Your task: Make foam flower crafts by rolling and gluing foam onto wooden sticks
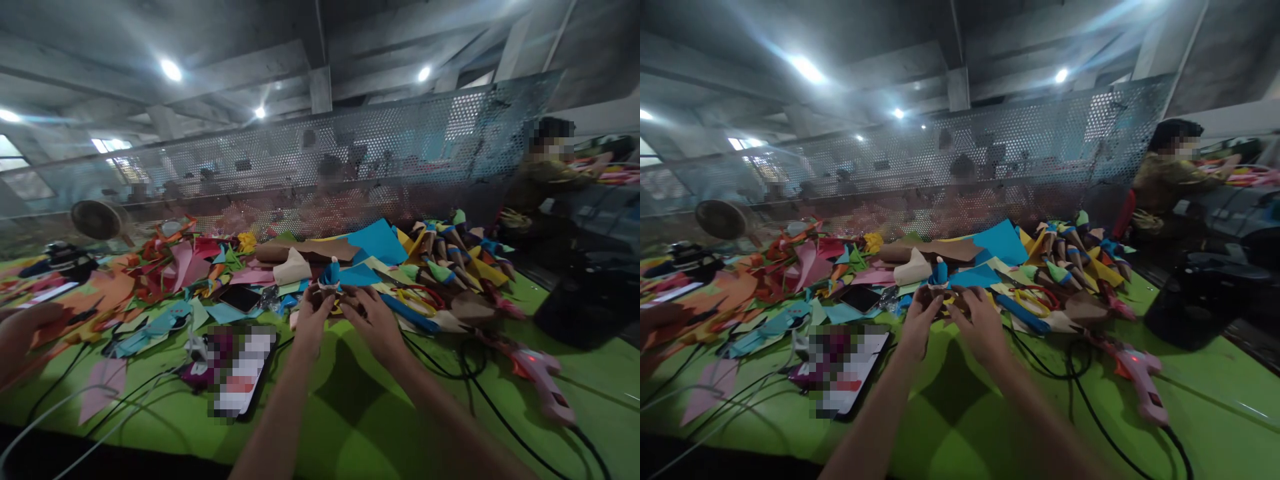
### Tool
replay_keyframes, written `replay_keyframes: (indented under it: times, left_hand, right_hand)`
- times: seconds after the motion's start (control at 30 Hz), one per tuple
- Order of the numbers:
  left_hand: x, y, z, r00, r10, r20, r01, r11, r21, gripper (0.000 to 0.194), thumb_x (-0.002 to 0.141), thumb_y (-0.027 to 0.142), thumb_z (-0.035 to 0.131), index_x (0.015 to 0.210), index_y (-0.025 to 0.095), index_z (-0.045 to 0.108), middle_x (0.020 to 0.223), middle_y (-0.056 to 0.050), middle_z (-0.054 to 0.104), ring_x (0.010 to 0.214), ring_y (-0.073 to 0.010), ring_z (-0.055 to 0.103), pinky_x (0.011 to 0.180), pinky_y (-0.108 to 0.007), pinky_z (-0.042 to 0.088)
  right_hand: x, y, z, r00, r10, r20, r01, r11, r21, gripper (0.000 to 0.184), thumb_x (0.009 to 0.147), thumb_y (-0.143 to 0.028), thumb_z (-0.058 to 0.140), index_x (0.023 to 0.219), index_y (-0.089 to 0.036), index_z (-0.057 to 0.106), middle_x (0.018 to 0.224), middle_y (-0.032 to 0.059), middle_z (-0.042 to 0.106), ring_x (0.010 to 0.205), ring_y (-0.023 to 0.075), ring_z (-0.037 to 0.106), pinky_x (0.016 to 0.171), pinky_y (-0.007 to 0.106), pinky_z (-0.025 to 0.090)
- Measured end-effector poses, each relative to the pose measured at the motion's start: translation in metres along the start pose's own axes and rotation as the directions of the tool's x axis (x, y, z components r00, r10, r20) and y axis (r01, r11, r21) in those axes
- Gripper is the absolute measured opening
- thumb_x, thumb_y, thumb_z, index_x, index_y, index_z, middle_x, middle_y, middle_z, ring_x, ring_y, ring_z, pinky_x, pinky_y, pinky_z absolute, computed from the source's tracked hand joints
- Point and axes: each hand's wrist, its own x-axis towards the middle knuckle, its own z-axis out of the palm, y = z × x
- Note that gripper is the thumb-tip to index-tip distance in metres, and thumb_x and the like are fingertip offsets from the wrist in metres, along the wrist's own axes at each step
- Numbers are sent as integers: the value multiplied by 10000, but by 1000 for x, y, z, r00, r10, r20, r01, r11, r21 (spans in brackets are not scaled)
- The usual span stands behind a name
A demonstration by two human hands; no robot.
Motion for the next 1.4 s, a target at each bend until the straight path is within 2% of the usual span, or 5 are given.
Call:
replay_keyframes:
  times: [0.4, 0.53, 0.77, 1.0, 1.4]
  left_hand:
    - [-13, -8, 12, 974, 225, -25, -185, 853, 488, 355, 708, 140, 710, 998, 204, 515, 965, -46, 653, 871, -202, 648, 791, -328, 500]
    - [-14, -5, 14, 990, 125, 69, -141, 929, 343, 377, 700, 223, 769, 984, 205, 521, 972, -42, 651, 871, -194, 659, 758, -303, 515]
    - [-16, 5, 8, 973, -129, 190, 127, 992, 25, 453, 822, 477, 688, 1148, 225, 500, 942, -36, 713, 756, -177, 699, 637, -269, 515]
    - [-12, 2, 9, 986, -103, 131, 88, 989, 116, 526, 788, 577, 718, 1102, 209, 512, 762, 15, 677, 563, -108, 615, 562, -227, 479]
    - [-14, 4, 8, 996, -42, 83, 24, 977, 214, 401, 829, 549, 684, 1023, 218, 566, 855, 1, 686, 574, -99, 616, 553, -223, 504]
  right_hand:
    - [8, 25, 18, 990, 133, 49, -142, 910, 390, 356, 727, -415, 752, 1007, -197, 716, 988, 76, 686, 1000, 288, 600, 880, 404, 471]
    - [9, 23, 15, 979, 179, 94, -202, 822, 533, 377, 725, -455, 752, 991, -195, 692, 949, 61, 706, 905, 247, 634, 811, 366, 490]
    - [9, 14, 2, 960, 221, 173, -280, 724, 630, 379, 698, -473, 797, 924, -194, 678, 711, -15, 636, 639, 143, 542, 629, 288, 431]
    - [8, 10, 7, 953, 170, 252, -297, 693, 657, 422, 682, -526, 811, 901, -195, 666, 685, -11, 627, 614, 147, 543, 600, 293, 419]
    - [9, 9, 10, 961, 103, 255, -254, 692, 676, 429, 667, -559, 814, 797, -196, 627, 700, -3, 640, 635, 157, 586, 621, 301, 468]
